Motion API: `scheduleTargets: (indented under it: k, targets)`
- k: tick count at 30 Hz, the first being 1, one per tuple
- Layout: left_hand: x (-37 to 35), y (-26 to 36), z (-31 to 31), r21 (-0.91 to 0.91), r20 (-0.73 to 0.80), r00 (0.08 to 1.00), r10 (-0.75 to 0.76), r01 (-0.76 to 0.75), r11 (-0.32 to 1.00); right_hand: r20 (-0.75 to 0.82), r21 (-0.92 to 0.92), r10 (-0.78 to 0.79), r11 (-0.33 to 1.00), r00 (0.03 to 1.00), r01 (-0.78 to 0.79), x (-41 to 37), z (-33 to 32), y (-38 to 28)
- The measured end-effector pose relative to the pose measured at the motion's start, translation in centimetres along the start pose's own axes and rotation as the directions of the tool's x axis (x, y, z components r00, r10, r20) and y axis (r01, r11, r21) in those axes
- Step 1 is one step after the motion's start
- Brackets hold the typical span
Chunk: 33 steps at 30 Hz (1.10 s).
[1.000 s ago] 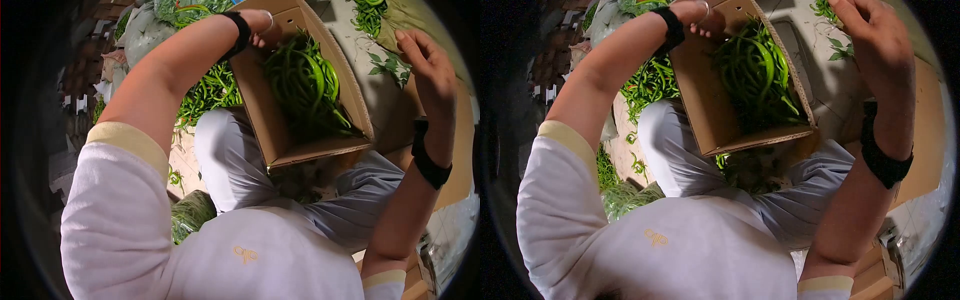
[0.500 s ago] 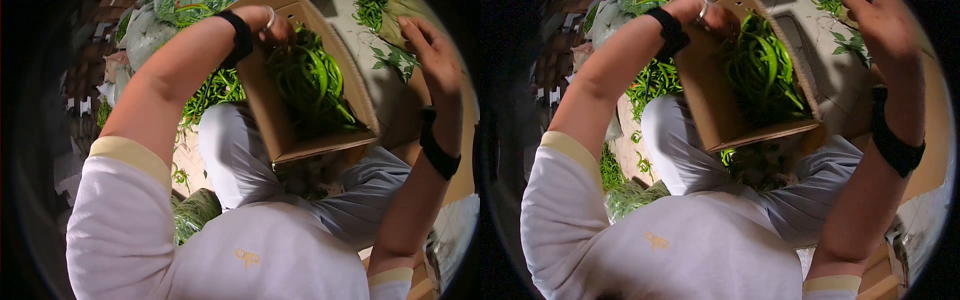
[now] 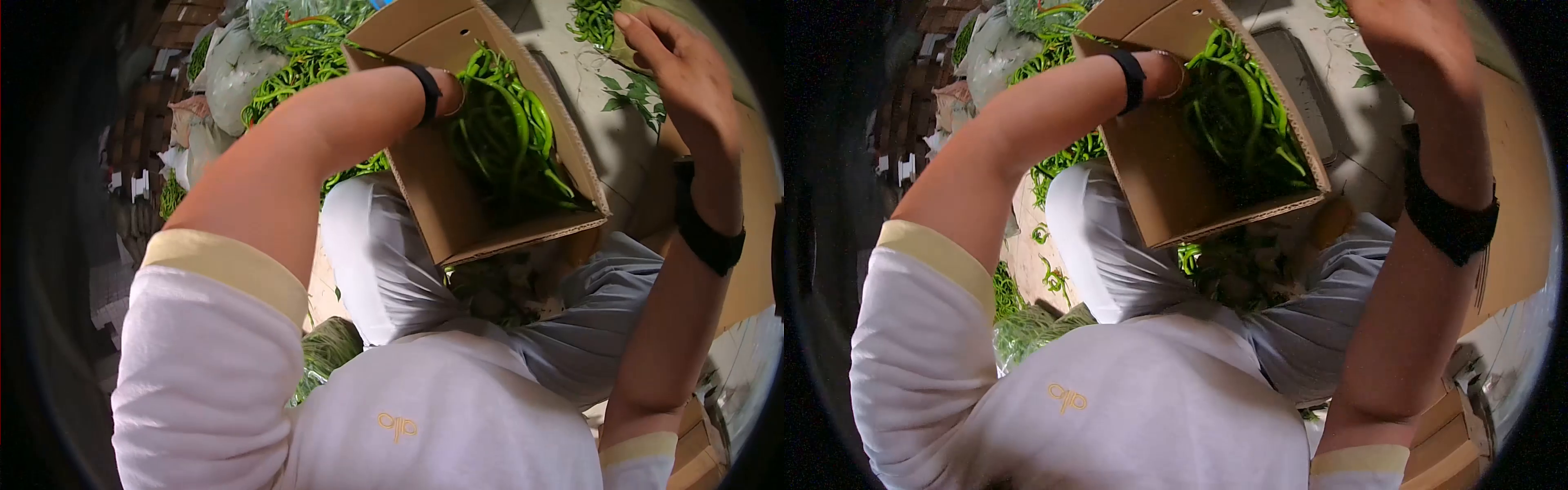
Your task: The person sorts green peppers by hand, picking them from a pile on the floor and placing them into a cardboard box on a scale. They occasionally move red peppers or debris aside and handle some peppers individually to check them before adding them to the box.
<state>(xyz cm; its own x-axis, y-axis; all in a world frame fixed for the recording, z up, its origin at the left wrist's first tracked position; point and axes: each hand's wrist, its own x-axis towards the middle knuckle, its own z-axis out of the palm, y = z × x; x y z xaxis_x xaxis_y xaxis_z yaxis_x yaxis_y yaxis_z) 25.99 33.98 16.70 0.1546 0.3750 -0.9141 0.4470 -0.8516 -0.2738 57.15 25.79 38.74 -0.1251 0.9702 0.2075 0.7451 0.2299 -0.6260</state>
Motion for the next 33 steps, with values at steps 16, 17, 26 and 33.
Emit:
scheduleTargets:
  k: [16, 17, 26, 33]
  targets:
    - [-21.7, 2.0, -1.9, -0.499, -0.635, 0.739, -0.224, -0.172, 0.849, 0.015, -0.020, -0.123, 0.992, 0.992, 0.123, 0.1, 0.3, 2.2]
    - [-23.1, 2.0, -0.9, -0.615, -0.678, 0.654, -0.336, -0.253, 0.747, 0.067, -0.029, -0.114, 0.993, 0.991, 0.116, -0.4, 0.4, 1.6]
    - [-30.7, 6.9, 13.3, -0.730, -0.328, 0.332, -0.885, -0.683, 0.015, 0.220, 0.088, -0.457, 0.889, 0.862, 0.449, -1.4, 4.4, -6.8]
    - [-23.3, 26.3, 28.9, -0.597, 0.022, 0.852, -0.523, -0.408, -0.691, 0.533, -0.215, -0.086, 0.949, 0.842, 0.233, 6.3, 22.0, -6.3]
